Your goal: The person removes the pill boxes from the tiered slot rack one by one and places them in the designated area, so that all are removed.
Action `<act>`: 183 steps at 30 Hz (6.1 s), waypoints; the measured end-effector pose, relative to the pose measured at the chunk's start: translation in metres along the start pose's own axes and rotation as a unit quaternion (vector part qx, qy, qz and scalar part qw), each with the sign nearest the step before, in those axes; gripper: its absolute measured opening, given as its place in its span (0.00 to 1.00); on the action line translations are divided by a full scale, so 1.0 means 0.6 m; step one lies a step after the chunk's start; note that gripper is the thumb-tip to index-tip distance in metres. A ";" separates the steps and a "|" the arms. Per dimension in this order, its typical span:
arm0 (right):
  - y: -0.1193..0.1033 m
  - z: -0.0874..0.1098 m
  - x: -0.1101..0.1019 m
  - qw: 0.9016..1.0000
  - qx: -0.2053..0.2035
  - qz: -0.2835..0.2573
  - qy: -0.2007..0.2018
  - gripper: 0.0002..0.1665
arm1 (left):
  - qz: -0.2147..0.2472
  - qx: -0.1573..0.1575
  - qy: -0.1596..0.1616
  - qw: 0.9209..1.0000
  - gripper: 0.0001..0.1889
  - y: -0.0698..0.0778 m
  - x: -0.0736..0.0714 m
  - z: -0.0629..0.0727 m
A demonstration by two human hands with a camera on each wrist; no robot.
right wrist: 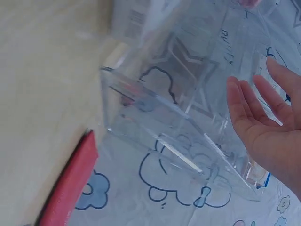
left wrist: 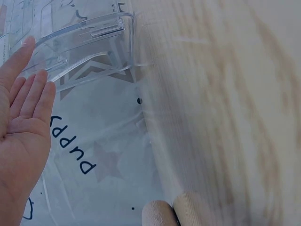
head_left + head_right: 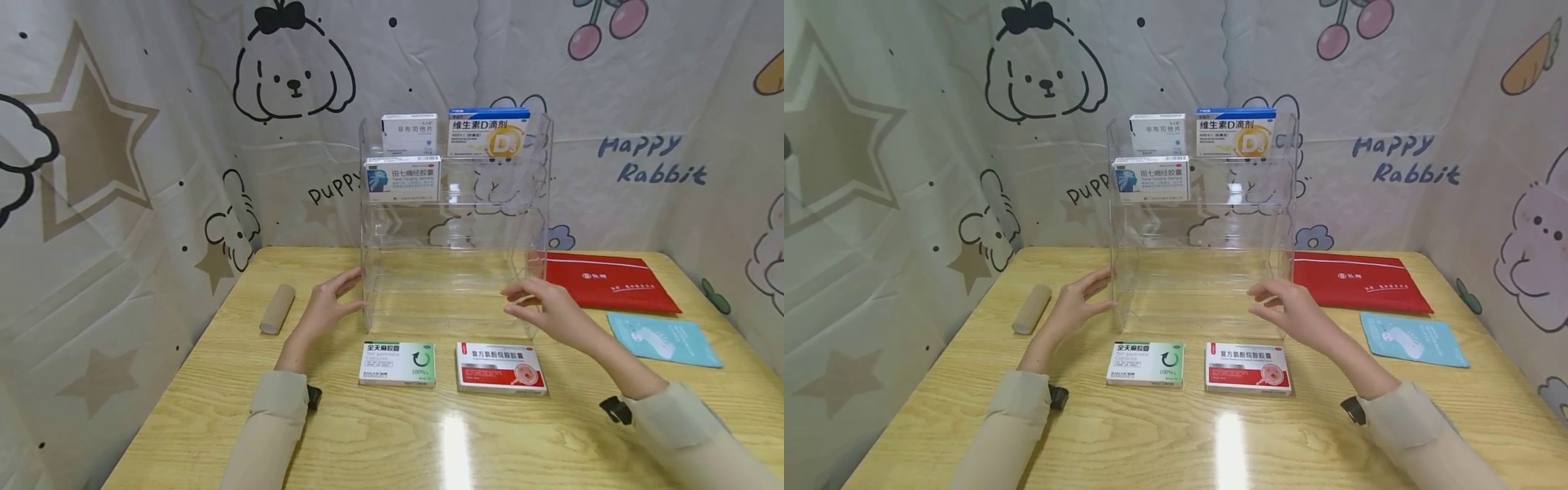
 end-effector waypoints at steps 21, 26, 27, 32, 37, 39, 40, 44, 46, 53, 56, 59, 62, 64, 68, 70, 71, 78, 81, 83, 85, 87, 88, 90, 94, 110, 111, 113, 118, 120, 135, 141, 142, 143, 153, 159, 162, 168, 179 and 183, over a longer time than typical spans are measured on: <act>-0.071 -0.188 -0.021 0.993 -0.036 -0.026 0.107 0.22 | 0.005 0.002 0.003 1.000 0.36 -0.001 0.000 0.001; -0.080 -0.227 -0.018 0.992 -0.025 -0.032 0.121 0.24 | 0.000 0.007 0.006 1.000 0.36 -0.001 -0.001 0.001; -0.082 -0.235 -0.016 0.991 -0.024 -0.035 0.123 0.24 | -0.001 0.008 0.007 1.000 0.36 -0.002 -0.001 0.001; -0.089 -0.273 -0.009 0.990 -0.033 -0.030 0.136 0.25 | 0.003 0.009 0.006 1.000 0.36 -0.003 -0.001 -0.001; -0.093 -0.306 -0.002 0.990 -0.028 -0.026 0.139 0.26 | 0.001 0.012 0.007 1.000 0.36 -0.004 0.000 -0.002; -0.094 -0.316 0.001 0.990 -0.025 -0.027 0.139 0.27 | 0.000 0.013 0.008 1.000 0.36 -0.005 0.000 -0.002; -0.095 -0.321 0.002 0.990 -0.024 -0.025 0.139 0.27 | 0.000 0.013 0.007 1.000 0.36 -0.005 0.001 -0.002; -0.096 -0.337 0.009 0.991 -0.022 -0.017 0.133 0.28 | 0.002 0.016 0.008 1.000 0.36 -0.006 0.002 -0.004; -0.096 -0.342 0.013 0.992 -0.022 -0.012 0.126 0.28 | 0.001 0.019 0.008 1.000 0.36 -0.007 0.003 -0.005; -0.099 -0.351 0.028 0.993 -0.048 0.013 0.110 0.25 | 0.003 0.018 0.007 1.000 0.36 -0.008 0.003 -0.003; -0.101 -0.352 0.031 0.992 -0.056 0.011 0.114 0.24 | 0.004 0.014 0.007 1.000 0.36 -0.007 0.002 -0.003; -0.102 -0.354 0.033 0.990 -0.058 0.005 0.125 0.23 | 0.003 0.009 0.006 1.000 0.36 -0.008 0.001 -0.003; -0.103 -0.355 0.034 0.989 -0.056 0.001 0.138 0.21 | 0.001 0.006 0.004 1.000 0.36 -0.008 0.001 -0.003; -0.103 -0.357 0.036 0.988 -0.053 -0.001 0.148 0.20 | 0.000 0.004 0.004 1.000 0.36 -0.008 0.000 -0.003; -0.101 -0.359 0.037 0.986 -0.047 -0.006 0.161 0.19 | -0.001 0.006 0.003 1.000 0.36 -0.007 0.000 -0.002; -0.099 -0.359 0.037 0.985 -0.042 -0.014 0.166 0.19 | 0.001 0.007 0.003 1.000 0.36 -0.006 0.000 -0.002; -0.099 -0.359 0.036 0.985 -0.039 -0.020 0.169 0.19 | 0.000 0.007 0.003 1.000 0.36 -0.006 0.000 -0.002; -0.096 -0.357 0.028 0.981 -0.032 -0.033 0.189 0.15 | 0.000 0.006 0.002 1.000 0.36 -0.005 -0.001 -0.002; -0.096 -0.356 0.027 0.981 -0.032 -0.032 0.189 0.15 | -0.001 0.003 0.002 1.000 0.36 -0.006 -0.001 -0.001; -0.096 -0.354 0.025 0.980 -0.034 -0.036 0.190 0.14 | 0.000 0.001 0.002 1.000 0.36 -0.006 -0.001 -0.002; -0.096 -0.352 0.023 0.980 -0.034 -0.038 0.191 0.14 | -0.001 0.000 0.002 1.000 0.36 -0.006 -0.001 -0.001; -0.096 -0.349 0.021 0.980 -0.034 -0.041 0.191 0.14 | -0.002 0.000 0.002 1.000 0.36 -0.006 -0.001 -0.001; -0.095 -0.348 0.020 0.980 -0.032 -0.043 0.191 0.14 | -0.003 0.001 0.002 1.000 0.36 -0.006 0.000 -0.001; -0.095 -0.346 0.016 0.980 -0.029 -0.044 0.194 0.14 | -0.005 0.001 0.002 1.000 0.36 -0.007 0.000 -0.001; -0.095 -0.345 0.007 0.977 -0.026 -0.054 0.207 0.15 | -0.002 0.001 0.001 1.000 0.36 -0.006 -0.001 -0.001; -0.101 -0.320 -0.032 0.958 -0.056 -0.072 0.271 0.15 | -0.005 0.007 -0.001 1.000 0.36 -0.004 0.000 -0.001; -0.101 -0.317 -0.035 0.958 -0.057 -0.071 0.272 0.15 | -0.006 0.007 -0.001 1.000 0.36 -0.004 0.000 -0.001; -0.103 -0.309 -0.039 0.958 -0.058 -0.070 0.271 0.15 | -0.006 0.005 -0.001 1.000 0.36 -0.003 -0.001 -0.001; -0.104 -0.290 -0.049 0.959 -0.052 -0.071 0.271 0.14 | -0.005 0.002 -0.001 1.000 0.36 -0.005 0.000 -0.002; -0.104 -0.279 -0.051 0.960 -0.048 -0.074 0.267 0.14 | -0.005 0.001 -0.002 1.000 0.36 -0.006 0.000 -0.003; -0.130 -0.153 -0.025 0.966 -0.087 -0.141 0.201 0.18 | -0.015 -0.003 0.002 1.000 0.35 -0.006 -0.001 -0.004; -0.143 -0.102 -0.003 0.964 -0.101 -0.178 0.170 0.21 | -0.014 -0.006 0.006 1.000 0.35 -0.008 0.000 -0.004; -0.145 -0.093 0.001 0.964 -0.102 -0.180 0.166 0.21 | -0.014 -0.007 0.006 1.000 0.35 -0.008 0.000 -0.004; -0.147 -0.084 0.004 0.965 -0.101 -0.182 0.161 0.21 | -0.014 -0.008 0.006 1.000 0.35 -0.008 0.000 -0.003; -0.158 0.001 0.048 0.978 -0.060 -0.178 0.092 0.19 | -0.013 -0.010 0.003 1.000 0.35 -0.003 0.000 -0.002; -0.164 0.043 0.074 0.980 -0.042 -0.183 0.060 0.17 | -0.008 -0.009 0.005 1.000 0.35 -0.007 0.001 -0.002; -0.169 0.061 0.091 0.981 -0.041 -0.187 0.037 0.16 | -0.009 -0.006 0.005 1.000 0.35 -0.007 0.000 -0.002; -0.175 0.090 0.123 0.978 -0.032 -0.208 -0.018 0.15 | -0.016 -0.005 0.004 1.000 0.35 -0.007 -0.001 -0.002; -0.178 0.119 0.159 0.977 -0.001 -0.193 -0.093 0.13 | -0.004 -0.001 -0.002 1.000 0.35 -0.008 0.001 -0.001; -0.175 0.122 0.167 0.976 0.008 -0.188 -0.107 0.14 | -0.009 -0.002 -0.003 1.000 0.35 -0.009 0.002 -0.002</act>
Point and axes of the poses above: each hand's wrist, its own z-axis away from the middle knuckle, its own x-axis out of the palm, y = z × x, the point moved 6 cm from there along -z, towards the middle knuckle, and after that the axes turned 13 degrees about y, right-handed, at the moved point
